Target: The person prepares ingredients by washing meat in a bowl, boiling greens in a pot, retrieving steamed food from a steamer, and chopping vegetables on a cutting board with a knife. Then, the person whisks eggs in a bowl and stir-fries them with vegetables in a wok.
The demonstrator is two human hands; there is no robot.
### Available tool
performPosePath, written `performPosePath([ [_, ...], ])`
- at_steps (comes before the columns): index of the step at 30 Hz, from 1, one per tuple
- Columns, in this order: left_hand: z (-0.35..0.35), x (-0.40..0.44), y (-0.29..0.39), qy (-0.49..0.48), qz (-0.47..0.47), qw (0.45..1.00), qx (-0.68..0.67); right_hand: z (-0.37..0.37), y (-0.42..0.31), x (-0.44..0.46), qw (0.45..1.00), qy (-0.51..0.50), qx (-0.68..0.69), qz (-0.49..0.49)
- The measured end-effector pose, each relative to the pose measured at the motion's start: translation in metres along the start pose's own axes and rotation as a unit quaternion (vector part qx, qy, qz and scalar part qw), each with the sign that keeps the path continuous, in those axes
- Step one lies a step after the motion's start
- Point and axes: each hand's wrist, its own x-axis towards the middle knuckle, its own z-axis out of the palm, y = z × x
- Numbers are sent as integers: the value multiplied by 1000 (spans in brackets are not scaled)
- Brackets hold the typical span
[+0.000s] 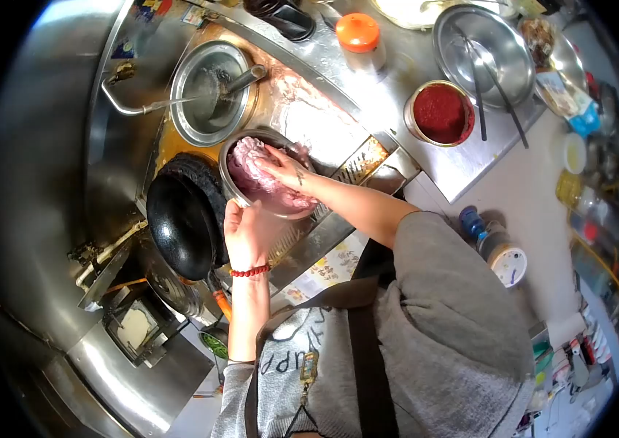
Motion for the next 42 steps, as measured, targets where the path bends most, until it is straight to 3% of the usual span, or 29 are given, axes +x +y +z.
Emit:
performPosePath([
  [4, 51, -6, 19, 1, 22, 999, 35, 1, 16, 13, 990, -23, 125, -61],
  [9, 69, -6, 25, -24, 5, 994, 104, -6, 26, 19, 988, -5, 118, -100],
  [12, 73, -3, 28, -27, 1, 990, 136, -5, 0, 2, 970, -23, 220, -102],
  [13, 74, -2, 29, -27, -2, 990, 137, -8, -7, -5, 977, -7, 171, -125],
  [19, 89, -1, 41, -23, -40, 990, 136, -5, 19, 25, 971, -44, 197, -125],
  [23, 102, -1, 42, -15, -59, 989, 134, -7, 1, 13, 960, -60, 265, -69],
  [25, 106, 2, 42, -17, -57, 986, 158, -14, -10, 1, 966, -83, 159, -184],
  [28, 97, 11, 38, -41, -29, 972, 230, -15, -20, -7, 966, -69, 132, -210],
  [30, 102, 15, 38, -46, -43, 973, 220, -17, -31, -12, 964, -64, 204, -160],
  [32, 104, 15, 38, -47, -61, 975, 208, -18, -24, -7, 963, -74, 196, -171],
  [34, 107, 17, 40, -53, -60, 970, 228, -19, -25, -9, 943, -104, 311, -55],
  [40, 109, 17, 42, -55, -61, 978, 190, -5, 30, 39, 937, -131, 318, -60],
  [42, 104, 8, 48, -40, -75, 989, 123, -7, 40, 48, 957, -109, 256, -86],
])
